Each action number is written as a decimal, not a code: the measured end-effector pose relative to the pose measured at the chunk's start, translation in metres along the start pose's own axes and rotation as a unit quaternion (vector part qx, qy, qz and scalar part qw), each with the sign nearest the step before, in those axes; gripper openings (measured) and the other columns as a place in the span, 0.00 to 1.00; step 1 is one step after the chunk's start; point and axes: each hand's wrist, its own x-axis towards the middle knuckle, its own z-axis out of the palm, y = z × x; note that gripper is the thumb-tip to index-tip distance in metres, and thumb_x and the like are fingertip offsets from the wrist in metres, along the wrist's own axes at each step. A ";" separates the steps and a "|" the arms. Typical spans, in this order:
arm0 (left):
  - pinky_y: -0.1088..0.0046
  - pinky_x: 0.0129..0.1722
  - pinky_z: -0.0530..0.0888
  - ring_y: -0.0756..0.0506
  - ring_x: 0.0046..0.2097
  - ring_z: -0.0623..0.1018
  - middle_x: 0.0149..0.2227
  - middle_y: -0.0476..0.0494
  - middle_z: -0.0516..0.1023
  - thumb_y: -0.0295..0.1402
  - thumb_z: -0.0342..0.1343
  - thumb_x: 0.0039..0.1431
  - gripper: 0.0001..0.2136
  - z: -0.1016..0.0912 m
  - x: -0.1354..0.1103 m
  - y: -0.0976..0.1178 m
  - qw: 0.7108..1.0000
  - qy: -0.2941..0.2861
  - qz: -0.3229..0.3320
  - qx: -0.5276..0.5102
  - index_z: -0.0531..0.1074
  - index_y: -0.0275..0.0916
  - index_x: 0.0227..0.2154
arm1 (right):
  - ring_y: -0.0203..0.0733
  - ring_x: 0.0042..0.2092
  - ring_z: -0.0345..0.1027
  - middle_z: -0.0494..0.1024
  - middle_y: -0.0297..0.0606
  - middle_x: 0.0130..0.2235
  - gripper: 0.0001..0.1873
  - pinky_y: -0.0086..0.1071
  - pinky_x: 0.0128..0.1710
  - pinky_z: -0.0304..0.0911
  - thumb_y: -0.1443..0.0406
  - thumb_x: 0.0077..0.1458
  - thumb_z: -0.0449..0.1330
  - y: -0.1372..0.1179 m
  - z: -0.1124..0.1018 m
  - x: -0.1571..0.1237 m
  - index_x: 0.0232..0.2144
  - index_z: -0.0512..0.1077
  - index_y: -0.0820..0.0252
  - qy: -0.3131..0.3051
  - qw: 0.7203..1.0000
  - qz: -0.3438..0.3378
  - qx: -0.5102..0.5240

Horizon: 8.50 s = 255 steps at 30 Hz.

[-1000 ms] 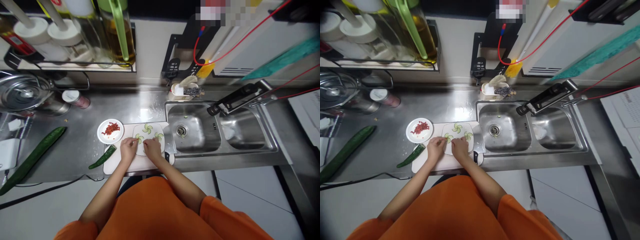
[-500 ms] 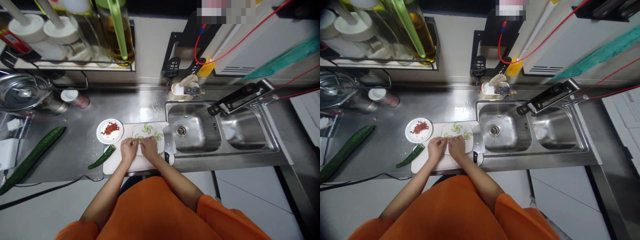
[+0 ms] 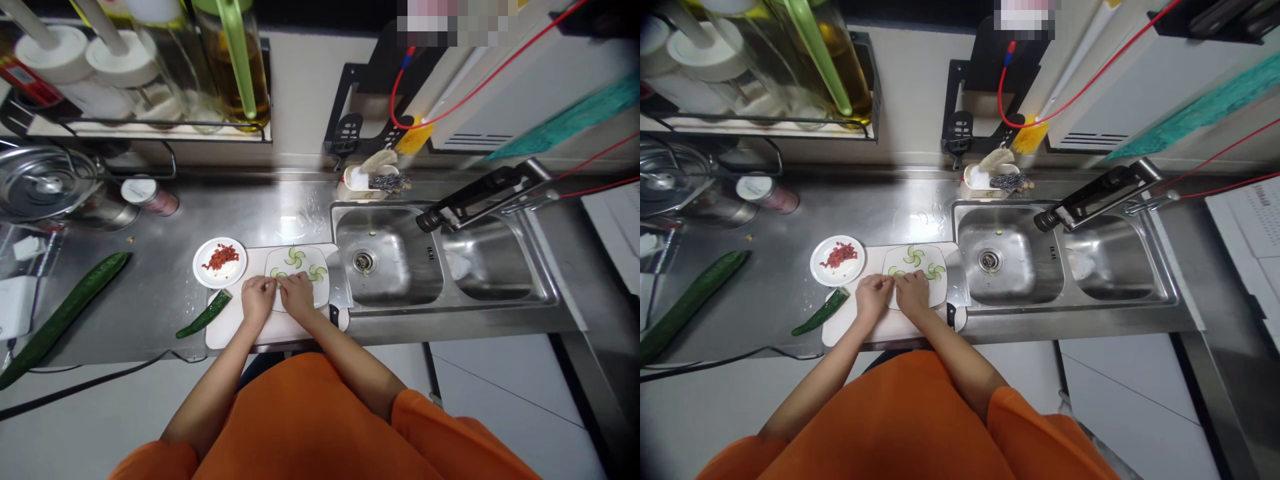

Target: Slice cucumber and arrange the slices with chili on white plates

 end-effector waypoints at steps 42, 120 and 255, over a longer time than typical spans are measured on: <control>0.65 0.44 0.67 0.44 0.38 0.72 0.31 0.43 0.75 0.35 0.54 0.52 0.08 0.002 0.000 -0.008 1.000 -0.021 0.001 0.001 0.78 0.41 0.29 | 0.49 0.48 0.53 0.74 0.43 0.41 0.14 0.39 0.40 0.50 0.60 0.61 0.49 -0.006 0.002 0.011 0.37 0.73 0.57 0.021 0.999 0.046 -0.017; 0.58 0.51 0.63 0.39 0.44 0.71 0.38 0.35 0.74 0.33 0.48 0.54 0.17 -0.065 0.032 -0.067 0.962 0.158 -0.167 0.146 0.71 0.34 0.45 | 0.45 0.46 0.55 0.75 0.37 0.36 0.10 0.33 0.34 0.46 0.63 0.59 0.53 -0.001 -0.015 -0.023 0.32 0.75 0.54 0.042 0.995 0.075 0.043; 0.74 0.38 0.69 0.49 0.32 0.74 0.34 0.47 0.79 0.37 0.54 0.49 0.11 0.001 0.062 0.046 0.984 -0.096 -0.122 -0.089 0.78 0.41 0.32 | 0.48 0.49 0.52 0.74 0.39 0.44 0.14 0.37 0.39 0.50 0.59 0.61 0.50 0.043 -0.053 0.040 0.42 0.74 0.50 0.045 0.993 0.108 -0.001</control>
